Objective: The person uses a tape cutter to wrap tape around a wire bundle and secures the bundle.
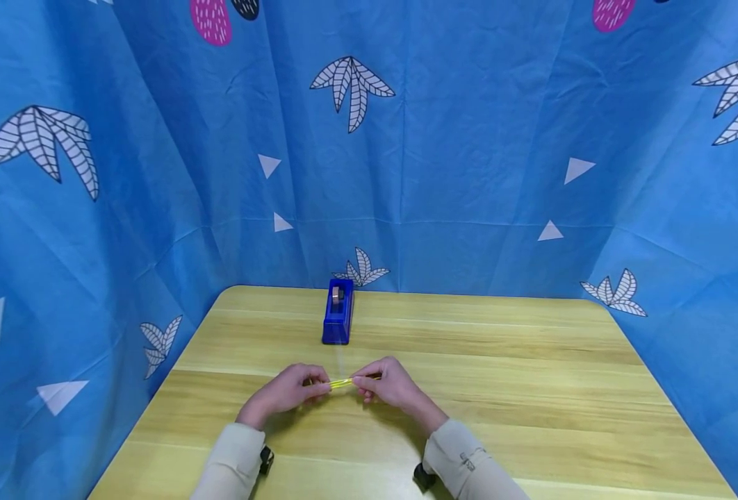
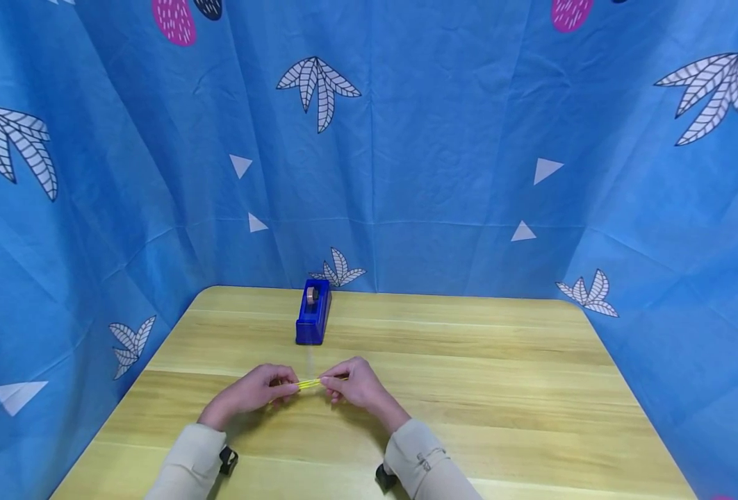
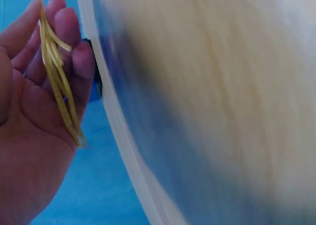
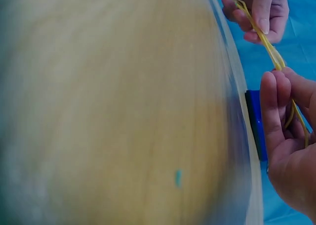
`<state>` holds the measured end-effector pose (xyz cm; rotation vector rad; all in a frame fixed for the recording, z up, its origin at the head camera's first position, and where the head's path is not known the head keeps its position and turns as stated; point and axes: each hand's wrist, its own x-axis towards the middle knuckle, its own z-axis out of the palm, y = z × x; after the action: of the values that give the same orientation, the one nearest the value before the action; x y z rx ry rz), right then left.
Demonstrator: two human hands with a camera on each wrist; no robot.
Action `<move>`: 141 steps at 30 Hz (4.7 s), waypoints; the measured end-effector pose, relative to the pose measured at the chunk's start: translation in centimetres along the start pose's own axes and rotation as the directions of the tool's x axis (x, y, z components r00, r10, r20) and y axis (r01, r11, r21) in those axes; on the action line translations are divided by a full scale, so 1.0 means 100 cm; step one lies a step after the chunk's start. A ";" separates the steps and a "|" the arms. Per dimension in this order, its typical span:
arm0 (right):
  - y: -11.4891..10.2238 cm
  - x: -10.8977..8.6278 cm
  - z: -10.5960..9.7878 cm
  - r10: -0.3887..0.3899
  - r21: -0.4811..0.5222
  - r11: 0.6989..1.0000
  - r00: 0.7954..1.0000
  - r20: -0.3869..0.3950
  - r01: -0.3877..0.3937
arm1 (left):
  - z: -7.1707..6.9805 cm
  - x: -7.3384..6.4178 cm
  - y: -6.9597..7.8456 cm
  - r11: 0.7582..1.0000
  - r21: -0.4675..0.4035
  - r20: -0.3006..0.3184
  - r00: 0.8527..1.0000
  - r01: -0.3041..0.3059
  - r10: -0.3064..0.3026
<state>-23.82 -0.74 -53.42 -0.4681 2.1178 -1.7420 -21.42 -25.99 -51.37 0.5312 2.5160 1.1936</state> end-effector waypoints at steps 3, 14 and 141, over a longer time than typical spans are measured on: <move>0.000 0.000 0.001 -0.005 -0.019 1.000 1.000 -0.011 0.005 | 0.000 0.000 -0.002 1.000 -0.024 0.000 1.000 -0.009 0.009; 0.005 0.003 -0.002 0.058 0.039 0.997 0.997 0.059 -0.060 | -0.003 0.002 -0.007 0.998 0.041 -0.057 0.997 -0.040 0.042; 0.007 0.018 -0.019 0.068 0.242 0.968 0.997 -0.020 -0.061 | -0.002 0.011 -0.008 0.979 0.195 -0.203 0.974 -0.062 0.102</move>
<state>-26.34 0.18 -53.90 -0.3048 1.8822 -1.9456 -22.63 -26.08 -52.01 0.5875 2.8337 1.0993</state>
